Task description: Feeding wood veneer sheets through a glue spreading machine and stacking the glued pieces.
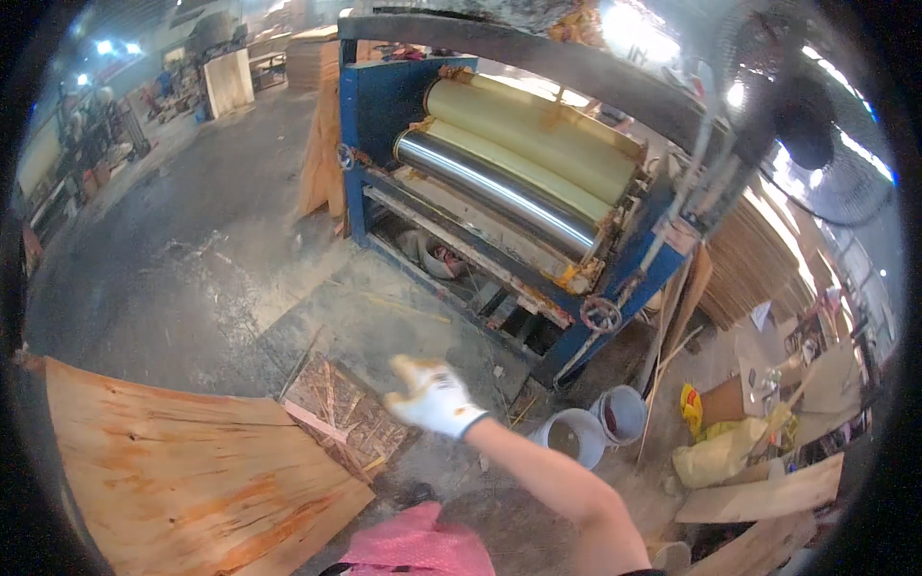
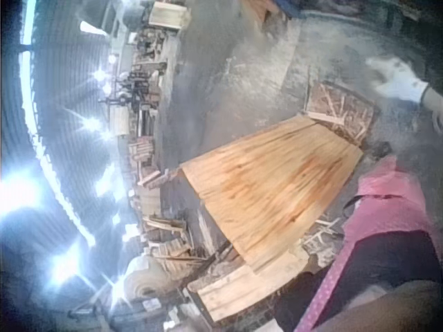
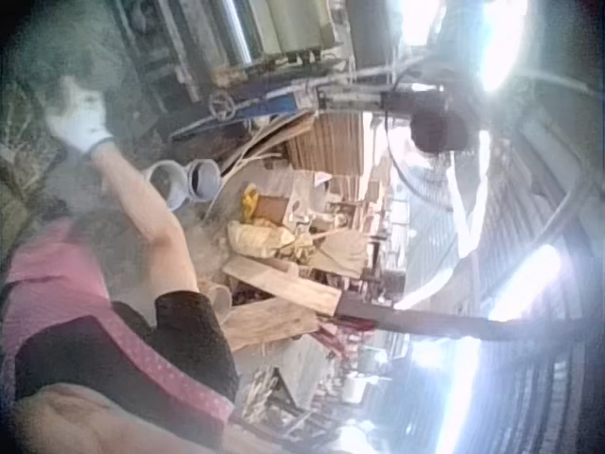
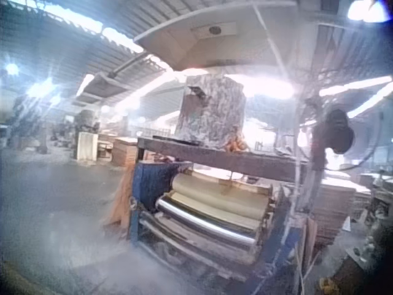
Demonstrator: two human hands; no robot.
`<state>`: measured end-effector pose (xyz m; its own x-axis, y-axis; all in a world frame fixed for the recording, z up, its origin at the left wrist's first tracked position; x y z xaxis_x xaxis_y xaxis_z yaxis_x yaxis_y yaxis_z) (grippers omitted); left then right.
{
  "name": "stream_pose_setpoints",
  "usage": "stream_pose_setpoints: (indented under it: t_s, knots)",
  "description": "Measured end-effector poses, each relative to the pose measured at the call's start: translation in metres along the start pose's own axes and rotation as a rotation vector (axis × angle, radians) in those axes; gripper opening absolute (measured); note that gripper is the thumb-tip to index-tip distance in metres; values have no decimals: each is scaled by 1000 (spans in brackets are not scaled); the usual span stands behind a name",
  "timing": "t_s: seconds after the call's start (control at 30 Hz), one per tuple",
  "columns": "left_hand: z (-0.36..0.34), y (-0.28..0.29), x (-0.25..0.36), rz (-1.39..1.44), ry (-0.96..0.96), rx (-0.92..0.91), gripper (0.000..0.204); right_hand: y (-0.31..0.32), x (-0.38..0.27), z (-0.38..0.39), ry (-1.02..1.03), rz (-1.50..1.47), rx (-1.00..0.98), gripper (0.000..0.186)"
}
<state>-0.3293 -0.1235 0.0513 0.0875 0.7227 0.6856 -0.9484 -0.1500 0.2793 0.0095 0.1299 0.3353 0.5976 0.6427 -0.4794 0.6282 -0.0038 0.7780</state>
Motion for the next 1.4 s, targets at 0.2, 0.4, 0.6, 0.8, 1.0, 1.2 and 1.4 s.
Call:
stream_pose_setpoints:
  t_s: [0.2,0.4,0.6,0.8,1.0,1.2,1.4]
  knots:
    - [-65,-125,192,-155,-296,-220,54,54,238,-65,-348,535,-359,79]
    - [-160,-198,225,-300,-223,-153,52,50,495,-137,-223,814,-383,79]
    - [-205,-212,220,-294,118,55,50,4,791,-48,52,1687,-561,50]
    - [-169,-173,245,-184,366,253,48,63,740,-155,-1277,993,-1281,35]
    - [-190,-121,249,-293,415,161,47,135,756,-145,-759,996,-1346,39]
    - [-277,-48,304,-687,335,3,45,262,649,-241,-863,704,-790,30]
    - [-398,-10,377,248,-3,24,30,164,680,-219,-1402,-1051,393,24]
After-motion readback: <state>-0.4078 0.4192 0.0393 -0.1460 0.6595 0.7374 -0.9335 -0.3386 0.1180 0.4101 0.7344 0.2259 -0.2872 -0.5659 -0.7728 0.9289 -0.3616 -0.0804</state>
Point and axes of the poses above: each hand's wrist, its own z-axis away from the middle knuckle, its own y-axis out of the back of the hand, x = y × z, the point moved 1 cm from there along -z, towards the middle knuckle, and after that the axes turned 7 degrees about x, right-handed, at the moved point
